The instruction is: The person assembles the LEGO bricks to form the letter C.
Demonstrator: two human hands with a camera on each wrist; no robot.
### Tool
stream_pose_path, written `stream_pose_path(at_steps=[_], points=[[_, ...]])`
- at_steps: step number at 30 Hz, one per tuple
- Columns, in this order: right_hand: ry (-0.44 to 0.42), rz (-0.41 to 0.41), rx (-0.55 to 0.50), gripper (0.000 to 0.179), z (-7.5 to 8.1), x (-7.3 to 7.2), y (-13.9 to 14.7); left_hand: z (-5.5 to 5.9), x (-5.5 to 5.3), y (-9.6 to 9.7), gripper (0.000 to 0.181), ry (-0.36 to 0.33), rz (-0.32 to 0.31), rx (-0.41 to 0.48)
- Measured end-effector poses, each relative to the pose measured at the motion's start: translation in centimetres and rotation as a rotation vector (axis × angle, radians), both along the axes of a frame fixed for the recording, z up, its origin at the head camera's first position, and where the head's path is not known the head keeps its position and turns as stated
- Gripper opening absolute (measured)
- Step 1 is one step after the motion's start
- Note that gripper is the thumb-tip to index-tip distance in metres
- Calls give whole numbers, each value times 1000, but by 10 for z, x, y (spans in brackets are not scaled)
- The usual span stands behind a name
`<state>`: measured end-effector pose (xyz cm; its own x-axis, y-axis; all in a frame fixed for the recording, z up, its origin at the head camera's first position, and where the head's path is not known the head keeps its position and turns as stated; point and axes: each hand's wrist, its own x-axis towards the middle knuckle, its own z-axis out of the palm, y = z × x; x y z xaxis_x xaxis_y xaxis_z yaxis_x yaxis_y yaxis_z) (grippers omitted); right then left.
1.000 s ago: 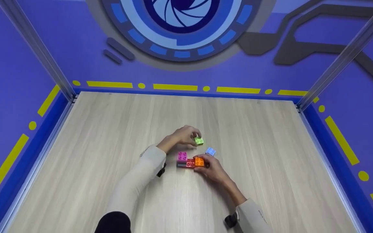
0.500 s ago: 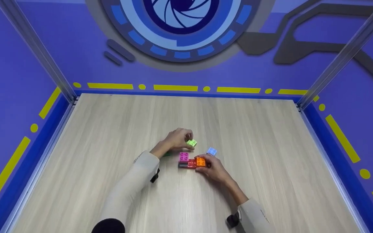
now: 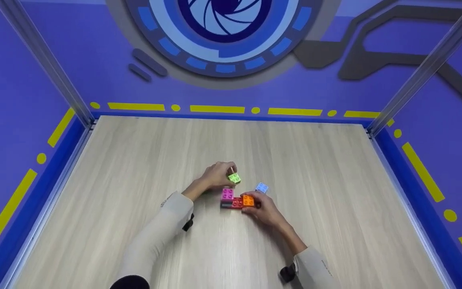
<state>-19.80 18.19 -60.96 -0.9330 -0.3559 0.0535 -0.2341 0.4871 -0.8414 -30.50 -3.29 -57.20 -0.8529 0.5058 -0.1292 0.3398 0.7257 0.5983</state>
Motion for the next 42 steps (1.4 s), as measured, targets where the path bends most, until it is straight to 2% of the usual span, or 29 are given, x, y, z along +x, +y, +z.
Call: stream_pose_path(at_steps=[6, 13, 17, 20, 23, 26, 32, 37, 42], points=[[-4, 29, -13, 40, -2, -1, -2, 0, 6, -12, 39, 24, 8, -11], [-24, 8, -18, 39, -2, -1, -1, -1, 15, -23, 37, 49, 18, 8], [-26, 5, -10, 40, -2, 0, 0, 7, 19, -31, 36, 68, 4, 100], [-25, 8, -11, 40, -2, 0, 0, 15, 22, -37, 36, 73, -36, 203], [-25, 11, -9, 41, -2, 0, 0, 24, 27, -43, 38, 37, -84, 293], [-26, 6, -8, 41, -2, 1, 0, 33, 34, -47, 41, -16, -114, 346], [-11, 15, -9, 40, -2, 1, 0, 44, 47, -50, 39, -34, -180, 337], [14, 28, -6, 39, -2, 1, 1, 45, 55, -50, 39, -46, -240, 297], [-18, 14, -3, 39, 1, 2, 2, 44, 61, -50, 40, -35, -254, 281]])
